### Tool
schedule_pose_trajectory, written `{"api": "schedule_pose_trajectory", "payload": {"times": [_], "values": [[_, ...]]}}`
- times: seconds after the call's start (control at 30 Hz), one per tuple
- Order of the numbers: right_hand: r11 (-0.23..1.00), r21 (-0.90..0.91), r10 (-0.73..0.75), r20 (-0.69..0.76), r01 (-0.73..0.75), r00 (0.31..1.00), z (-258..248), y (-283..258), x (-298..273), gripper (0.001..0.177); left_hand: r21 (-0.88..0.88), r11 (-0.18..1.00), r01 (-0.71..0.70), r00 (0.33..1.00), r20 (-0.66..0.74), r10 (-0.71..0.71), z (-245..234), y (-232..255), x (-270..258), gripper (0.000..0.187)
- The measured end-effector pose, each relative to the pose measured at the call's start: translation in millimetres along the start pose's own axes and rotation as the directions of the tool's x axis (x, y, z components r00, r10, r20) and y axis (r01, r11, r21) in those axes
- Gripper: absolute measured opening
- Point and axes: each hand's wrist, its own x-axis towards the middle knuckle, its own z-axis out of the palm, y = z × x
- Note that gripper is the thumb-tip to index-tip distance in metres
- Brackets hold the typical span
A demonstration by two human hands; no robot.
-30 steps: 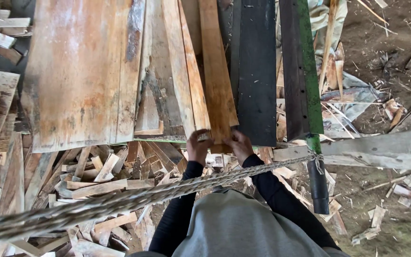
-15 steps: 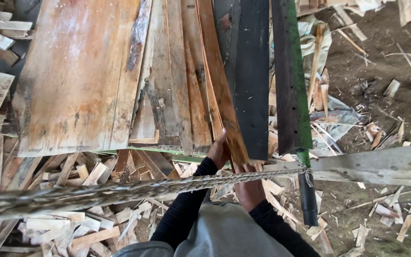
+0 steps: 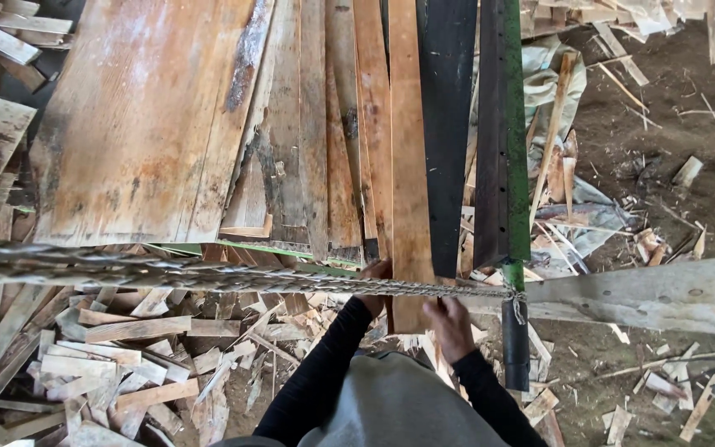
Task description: Feeding thin strips of wood into a manual trimming machine and collecting the processed pieces.
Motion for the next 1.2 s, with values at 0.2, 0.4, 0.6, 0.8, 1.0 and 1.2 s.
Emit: {"api": "schedule_pose_trajectory", "payload": {"times": [0.2, 0.4, 0.6, 0.8, 1.0, 1.2], "values": [[0.945, 0.158, -0.259, -0.175, 0.287, 0.950, 10, 14, -9, 0.067, -0.413, 0.844, 0.343, 0.926, -0.004, -0.378, 38, 100, -20, 0.054], [0.676, 0.716, -0.330, 0.083, 0.174, 0.940, 26, 47, 41, 0.086, -0.324, 0.849, 0.417, 0.893, -0.025, -0.448, 49, 29, -29, 0.060], [0.478, -0.402, -0.878, -0.200, 0.781, 0.434, 25, 123, 35, 0.072, -0.267, 0.834, 0.483, 0.868, 0.021, -0.496, 60, 147, -48, 0.071], [0.742, 0.549, -0.407, -0.088, 0.385, 0.909, 2, 97, -40, 0.069, -0.328, 0.930, 0.168, 0.945, -0.215, -0.247, 62, 23, 46, 0.071], [0.397, 0.893, -0.353, -0.064, 0.211, 0.933, -18, 9, -44, 0.065, 0.757, 0.577, 0.307, 0.745, -0.568, 0.350, 17, 128, 80, 0.077], [0.366, 0.721, -0.561, -0.334, 0.589, 0.757, 5, 42, -4, 0.032, 0.774, 0.507, 0.379, 0.839, -0.518, 0.164, 7, 138, 103, 0.105]]}}
